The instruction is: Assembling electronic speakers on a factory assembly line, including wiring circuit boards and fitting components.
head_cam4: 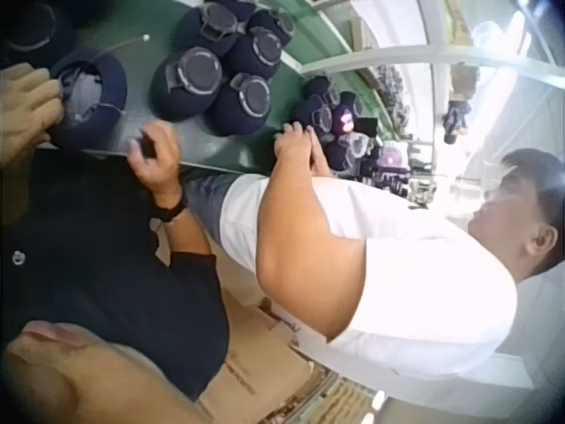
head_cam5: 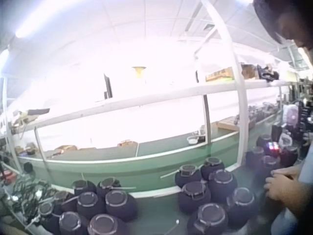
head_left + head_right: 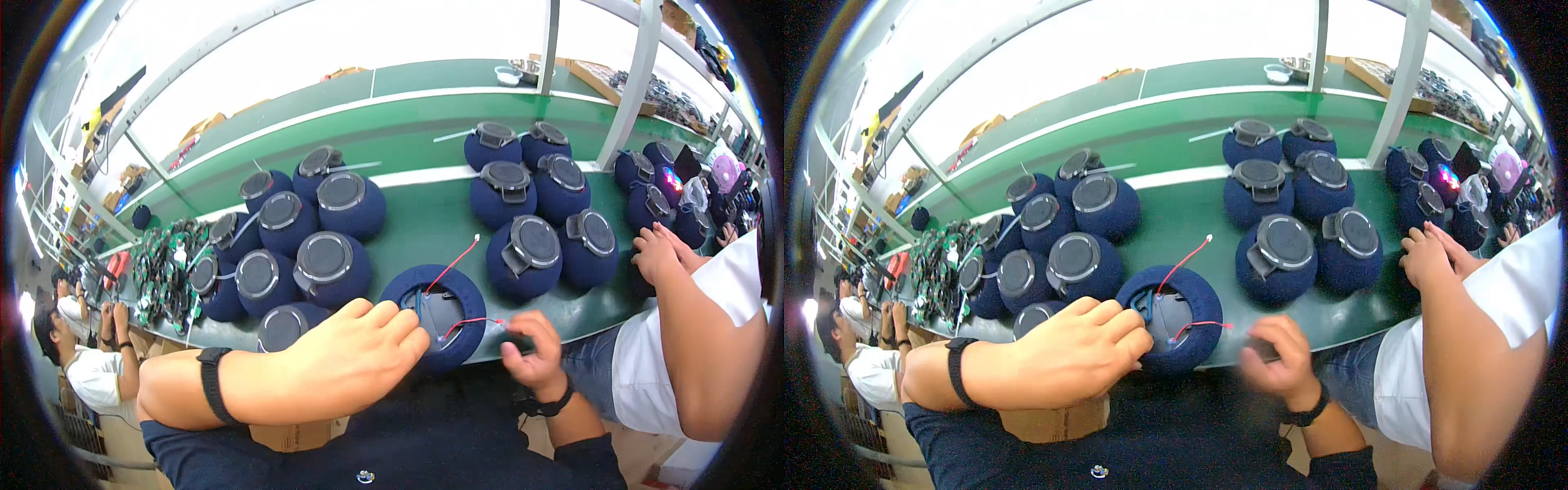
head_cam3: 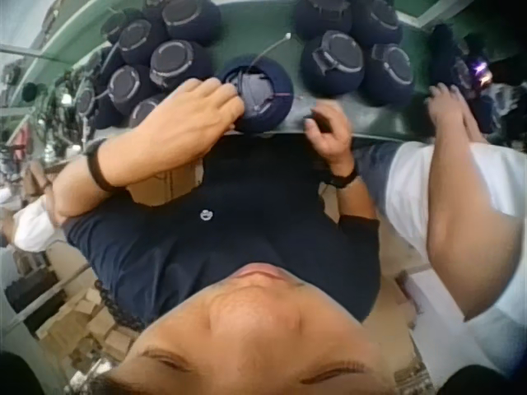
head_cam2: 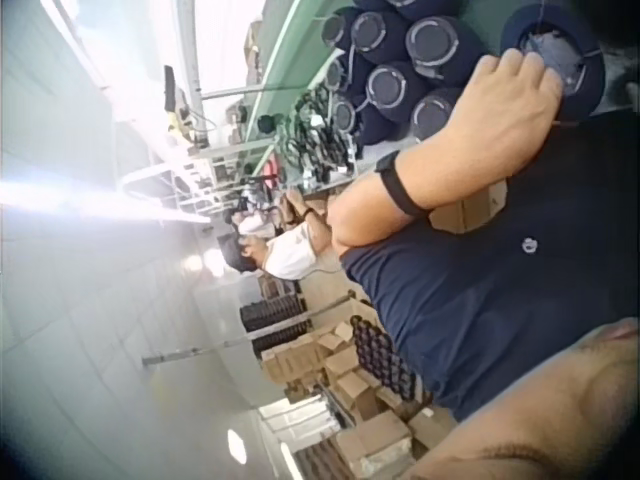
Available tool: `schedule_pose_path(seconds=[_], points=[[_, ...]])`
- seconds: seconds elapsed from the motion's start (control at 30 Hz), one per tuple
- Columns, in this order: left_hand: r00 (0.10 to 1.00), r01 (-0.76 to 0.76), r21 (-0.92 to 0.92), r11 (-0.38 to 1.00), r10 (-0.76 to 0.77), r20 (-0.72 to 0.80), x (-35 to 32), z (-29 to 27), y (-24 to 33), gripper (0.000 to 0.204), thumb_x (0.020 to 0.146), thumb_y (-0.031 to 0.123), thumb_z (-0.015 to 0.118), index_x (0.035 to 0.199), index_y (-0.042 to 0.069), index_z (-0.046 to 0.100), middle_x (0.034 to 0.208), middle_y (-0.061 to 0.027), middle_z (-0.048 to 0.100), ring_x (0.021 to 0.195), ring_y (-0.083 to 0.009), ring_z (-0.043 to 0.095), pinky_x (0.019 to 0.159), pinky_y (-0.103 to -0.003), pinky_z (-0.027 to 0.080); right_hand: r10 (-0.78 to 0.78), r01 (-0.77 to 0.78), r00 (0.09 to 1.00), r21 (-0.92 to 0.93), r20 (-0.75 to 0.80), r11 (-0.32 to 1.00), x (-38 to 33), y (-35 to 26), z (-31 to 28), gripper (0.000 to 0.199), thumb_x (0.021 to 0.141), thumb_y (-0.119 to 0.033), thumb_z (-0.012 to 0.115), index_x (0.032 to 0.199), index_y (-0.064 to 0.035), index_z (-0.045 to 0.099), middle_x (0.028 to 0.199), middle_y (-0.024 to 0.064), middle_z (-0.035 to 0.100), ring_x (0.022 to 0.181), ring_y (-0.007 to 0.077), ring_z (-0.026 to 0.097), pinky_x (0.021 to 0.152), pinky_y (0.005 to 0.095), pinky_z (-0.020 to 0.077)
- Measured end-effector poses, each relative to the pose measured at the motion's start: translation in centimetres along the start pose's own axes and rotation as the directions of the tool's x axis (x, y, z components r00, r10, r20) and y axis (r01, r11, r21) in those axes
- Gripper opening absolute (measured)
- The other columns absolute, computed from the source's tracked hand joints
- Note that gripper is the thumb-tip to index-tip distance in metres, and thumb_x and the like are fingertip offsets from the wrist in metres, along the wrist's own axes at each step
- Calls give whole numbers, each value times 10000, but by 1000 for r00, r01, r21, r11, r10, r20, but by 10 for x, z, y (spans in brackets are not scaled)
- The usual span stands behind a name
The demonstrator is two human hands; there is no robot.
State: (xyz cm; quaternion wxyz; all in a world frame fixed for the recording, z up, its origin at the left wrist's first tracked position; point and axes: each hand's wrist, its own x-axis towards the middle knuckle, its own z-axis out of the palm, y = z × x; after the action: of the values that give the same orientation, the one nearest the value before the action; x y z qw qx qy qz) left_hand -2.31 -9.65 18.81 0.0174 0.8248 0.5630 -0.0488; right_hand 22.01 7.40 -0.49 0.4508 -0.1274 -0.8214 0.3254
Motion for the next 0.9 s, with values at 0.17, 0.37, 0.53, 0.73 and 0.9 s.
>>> schedule_pose_path(seconds=[0.17, 0.37, 0.53, 0.73, 0.9], points=[[995, 96, -20, 995, -96, 8, 4, 50, 10, 192, 889, 165, 638, 1041, 58, 590, 1013, -82, 604, 968, -246, 619, 839, -361, 455, 97, -108, 988, 90, 119, 990, -4, -24, 40, 755, 805, -194, 824, 1434, 57, 490, 1500, 251, 489, 1393, 379, 494, 1178, 449, 375], [989, 108, -46, 993, -112, -94, 4, 77, 8, 243, 870, 142, 647, 1085, 38, 605, 1090, -112, 626, 1006, -267, 637, 918, -382, 473, 219, -246, 953, 112, 209, 963, 5, -18, 48, 858, 840, -206, 807, 1533, 64, 380, 1609, 271, 375, 1509, 389, 368, 1232, 446, 287], [911, 132, -79, 988, -153, -383, -6, 94, 21, 422, 874, 198, 715, 1258, 40, 640, 1264, -134, 619, 1083, -289, 638, 931, -399, 502, 297, -341, 933, 240, 202, 909, 4, -15, 49, 888, 847, -195, 797, 1568, 48, 340, 1637, 262, 336, 1530, 375, 335, 1245, 440, 261], [831, 36, -338, 941, -216, -513, -16, 136, 52, 495, 803, 219, 836, 1244, 61, 675, 1199, -123, 640, 1032, -297, 654, 866, -386, 522, 251, -310, 924, 181, 289, 933, 12, -11, 45, 917, 832, -203, 803, 1582, 29, 328, 1651, 257, 313, 1542, 373, 311, 1247, 443, 257], [647, 163, -512, 843, -483, -590, -4, 162, 59, 538, 758, 176, 859, 1241, 32, 671, 1213, -163, 629, 1075, -340, 642, 920, -432, 526, 189, -246, 935, 165, 301, 955, 18, -5, 45, 969, 792, -254, 835, 1581, 10, 338, 1638, 267, 323, 1529, 395, 327, 1240, 456, 270]])
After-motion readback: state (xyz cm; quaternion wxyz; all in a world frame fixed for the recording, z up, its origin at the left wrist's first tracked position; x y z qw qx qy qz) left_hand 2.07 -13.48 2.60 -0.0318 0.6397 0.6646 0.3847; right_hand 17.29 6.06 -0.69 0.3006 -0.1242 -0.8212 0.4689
